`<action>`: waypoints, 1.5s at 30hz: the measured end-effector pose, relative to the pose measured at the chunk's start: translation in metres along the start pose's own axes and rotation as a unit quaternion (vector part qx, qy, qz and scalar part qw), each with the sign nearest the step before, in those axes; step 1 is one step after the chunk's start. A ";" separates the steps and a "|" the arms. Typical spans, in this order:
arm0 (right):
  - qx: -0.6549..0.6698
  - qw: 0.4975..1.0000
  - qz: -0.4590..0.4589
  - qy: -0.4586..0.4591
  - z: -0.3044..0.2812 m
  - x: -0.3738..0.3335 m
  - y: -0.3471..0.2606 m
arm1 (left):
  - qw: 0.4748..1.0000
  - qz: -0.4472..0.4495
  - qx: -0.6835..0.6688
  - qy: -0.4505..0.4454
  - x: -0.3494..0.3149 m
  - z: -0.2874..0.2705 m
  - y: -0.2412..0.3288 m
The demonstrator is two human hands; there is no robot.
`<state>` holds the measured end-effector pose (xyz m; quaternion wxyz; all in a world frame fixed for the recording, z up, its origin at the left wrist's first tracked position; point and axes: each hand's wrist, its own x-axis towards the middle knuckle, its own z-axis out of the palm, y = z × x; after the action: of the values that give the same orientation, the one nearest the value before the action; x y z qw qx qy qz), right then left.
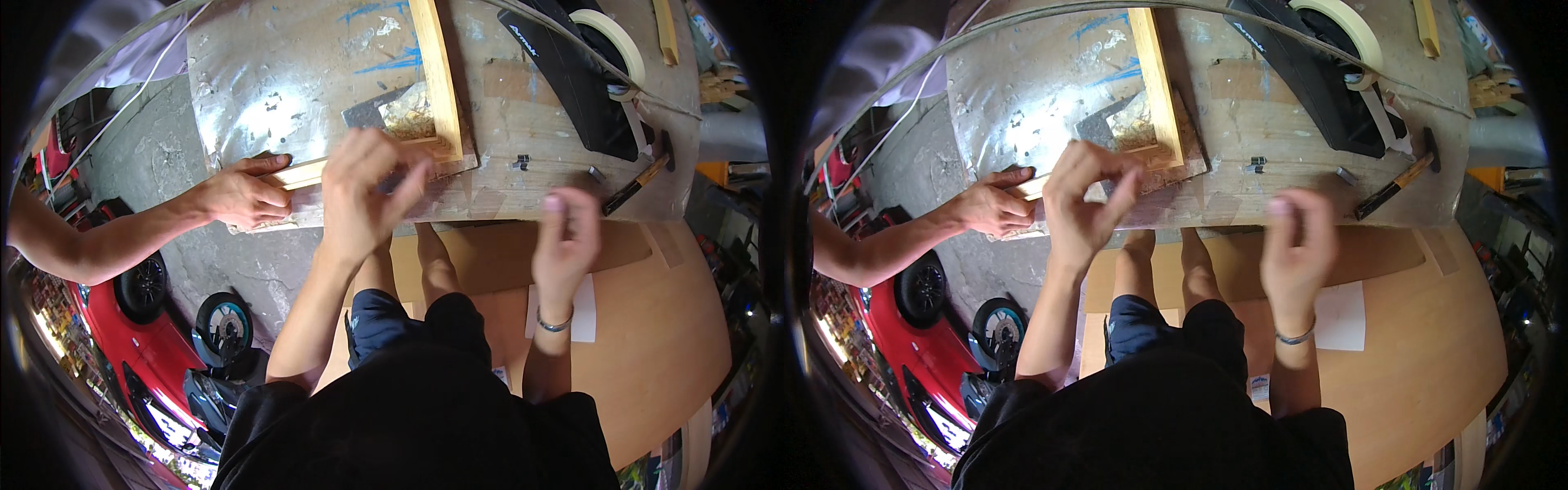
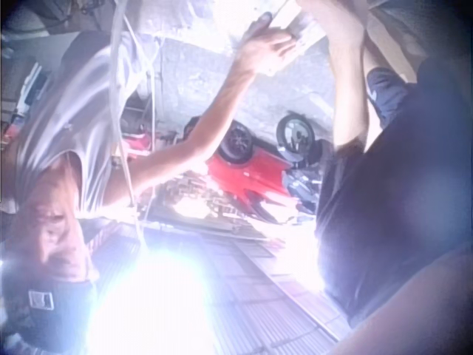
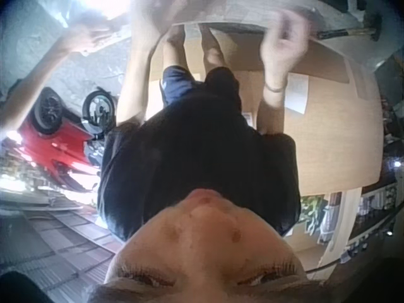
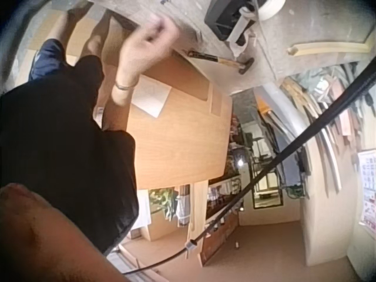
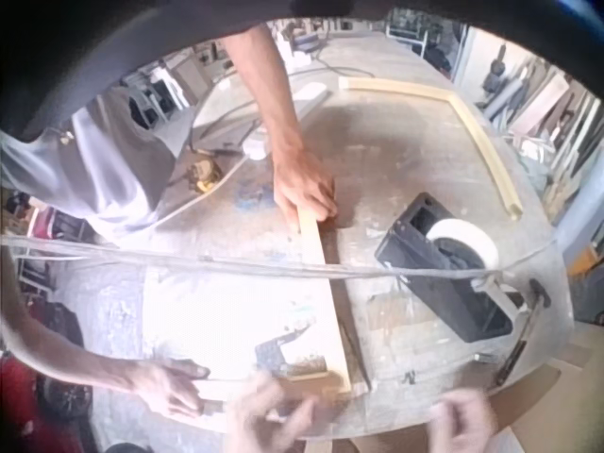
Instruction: The person assembles a rectangular wooden frame by nailing four pieces together. They use a hammer to drive nails into the corners while another person holds the frame steady. The person repeatedly positions nails and strikes them until the frame is fully assembled.
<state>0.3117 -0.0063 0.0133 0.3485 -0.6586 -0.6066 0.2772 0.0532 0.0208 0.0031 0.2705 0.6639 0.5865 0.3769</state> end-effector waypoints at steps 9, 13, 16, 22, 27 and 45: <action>-0.218 0.954 0.148 0.144 -0.063 0.021 0.127 | 0.998 0.009 0.062 0.004 0.009 0.016 -0.009; -0.218 0.951 0.162 0.149 -0.086 0.026 0.158 | 0.998 0.027 0.051 0.018 0.008 0.019 -0.012; -0.131 0.945 0.232 0.188 -0.098 0.031 0.152 | 0.997 0.029 0.064 0.017 0.008 0.017 -0.012; 0.118 0.919 0.265 0.266 -0.070 -0.004 0.083 | 0.999 0.008 0.042 0.010 0.008 0.015 -0.011; 0.274 0.937 0.154 0.150 -0.021 -0.089 0.058 | 0.995 0.037 0.082 0.032 0.001 0.003 -0.007; 0.246 0.946 0.197 -0.075 0.038 -0.058 -0.002 | 0.998 0.001 0.063 0.024 0.002 0.018 0.002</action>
<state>0.2744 -0.0592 -0.0111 0.3920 -0.6359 -0.4023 0.5293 0.0688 0.0237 -0.0053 0.2133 0.6711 0.6147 0.3554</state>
